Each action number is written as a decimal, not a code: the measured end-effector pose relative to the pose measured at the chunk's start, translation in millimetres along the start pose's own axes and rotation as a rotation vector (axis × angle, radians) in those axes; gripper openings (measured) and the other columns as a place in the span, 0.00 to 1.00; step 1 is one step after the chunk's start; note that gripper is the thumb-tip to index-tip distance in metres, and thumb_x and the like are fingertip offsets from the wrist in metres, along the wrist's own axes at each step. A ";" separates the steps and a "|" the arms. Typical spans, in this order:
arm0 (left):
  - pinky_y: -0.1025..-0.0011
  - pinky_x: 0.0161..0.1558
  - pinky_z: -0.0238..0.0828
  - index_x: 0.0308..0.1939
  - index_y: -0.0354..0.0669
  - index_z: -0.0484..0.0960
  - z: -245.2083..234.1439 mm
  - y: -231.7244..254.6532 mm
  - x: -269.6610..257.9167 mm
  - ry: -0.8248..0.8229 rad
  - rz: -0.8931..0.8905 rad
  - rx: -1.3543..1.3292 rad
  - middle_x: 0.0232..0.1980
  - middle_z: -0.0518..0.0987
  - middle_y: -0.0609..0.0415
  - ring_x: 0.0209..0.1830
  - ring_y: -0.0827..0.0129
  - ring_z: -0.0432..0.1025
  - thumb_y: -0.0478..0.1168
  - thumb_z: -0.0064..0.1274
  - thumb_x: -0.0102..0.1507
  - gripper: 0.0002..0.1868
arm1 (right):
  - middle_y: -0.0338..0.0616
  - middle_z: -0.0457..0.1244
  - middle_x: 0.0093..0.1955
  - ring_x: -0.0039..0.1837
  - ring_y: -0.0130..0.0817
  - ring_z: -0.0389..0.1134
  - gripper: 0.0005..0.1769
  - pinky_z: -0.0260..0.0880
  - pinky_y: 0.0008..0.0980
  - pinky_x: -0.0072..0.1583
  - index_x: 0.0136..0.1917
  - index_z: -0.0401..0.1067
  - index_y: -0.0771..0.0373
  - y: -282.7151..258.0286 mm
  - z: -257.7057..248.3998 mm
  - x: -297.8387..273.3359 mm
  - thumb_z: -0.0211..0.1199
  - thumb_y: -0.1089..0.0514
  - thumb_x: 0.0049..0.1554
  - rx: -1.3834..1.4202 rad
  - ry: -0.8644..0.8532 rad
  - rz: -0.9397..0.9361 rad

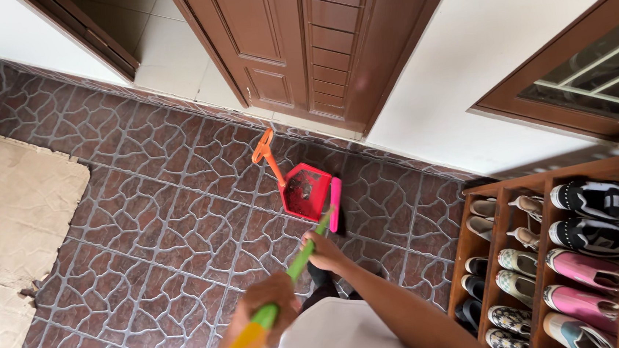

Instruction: The person sweeps debris from a tiled floor into a dustpan using a small broom and then carries the dustpan and broom across the area.

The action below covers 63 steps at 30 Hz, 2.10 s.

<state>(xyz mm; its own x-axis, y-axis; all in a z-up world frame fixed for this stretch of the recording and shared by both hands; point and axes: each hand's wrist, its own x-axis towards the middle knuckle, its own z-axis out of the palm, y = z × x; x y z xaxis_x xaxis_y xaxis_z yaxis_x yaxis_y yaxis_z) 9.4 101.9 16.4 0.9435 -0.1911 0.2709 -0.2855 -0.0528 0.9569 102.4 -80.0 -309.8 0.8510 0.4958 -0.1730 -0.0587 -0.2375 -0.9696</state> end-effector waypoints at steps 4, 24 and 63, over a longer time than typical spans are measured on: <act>0.67 0.31 0.64 0.23 0.41 0.69 -29.5 22.5 14.6 0.121 0.133 -0.028 0.26 0.73 0.56 0.24 0.69 0.67 0.30 0.54 0.62 0.14 | 0.52 0.69 0.42 0.48 0.44 0.73 0.10 0.69 0.42 0.48 0.48 0.70 0.61 -41.4 1.6 14.8 0.61 0.52 0.59 -0.234 -0.022 0.245; 0.50 0.66 0.57 0.74 0.36 0.57 -118.9 -329.2 145.2 0.215 -0.296 0.657 0.69 0.67 0.31 0.69 0.36 0.61 0.45 0.59 0.62 0.42 | 0.51 0.67 0.41 0.48 0.54 0.70 0.07 0.69 0.47 0.48 0.41 0.70 0.58 4.3 -133.2 -150.8 0.66 0.62 0.48 -0.559 0.164 0.267; 0.56 0.30 0.60 0.39 0.33 0.75 -44.1 -270.7 -146.1 1.537 -0.914 0.594 0.26 0.73 0.39 0.24 0.50 0.67 0.49 0.43 0.75 0.21 | 0.52 0.64 0.32 0.40 0.56 0.68 0.15 0.63 0.49 0.41 0.36 0.62 0.62 -42.9 -195.6 106.6 0.68 0.57 0.53 -0.669 -0.883 -0.148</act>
<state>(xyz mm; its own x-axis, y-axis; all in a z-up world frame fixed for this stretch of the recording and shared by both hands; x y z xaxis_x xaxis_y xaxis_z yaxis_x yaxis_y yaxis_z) -43.7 187.4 -277.7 0.0318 0.9973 -0.0661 0.6285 0.0314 0.7771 297.7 -180.4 -252.8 0.1415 0.9126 -0.3835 0.5313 -0.3969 -0.7485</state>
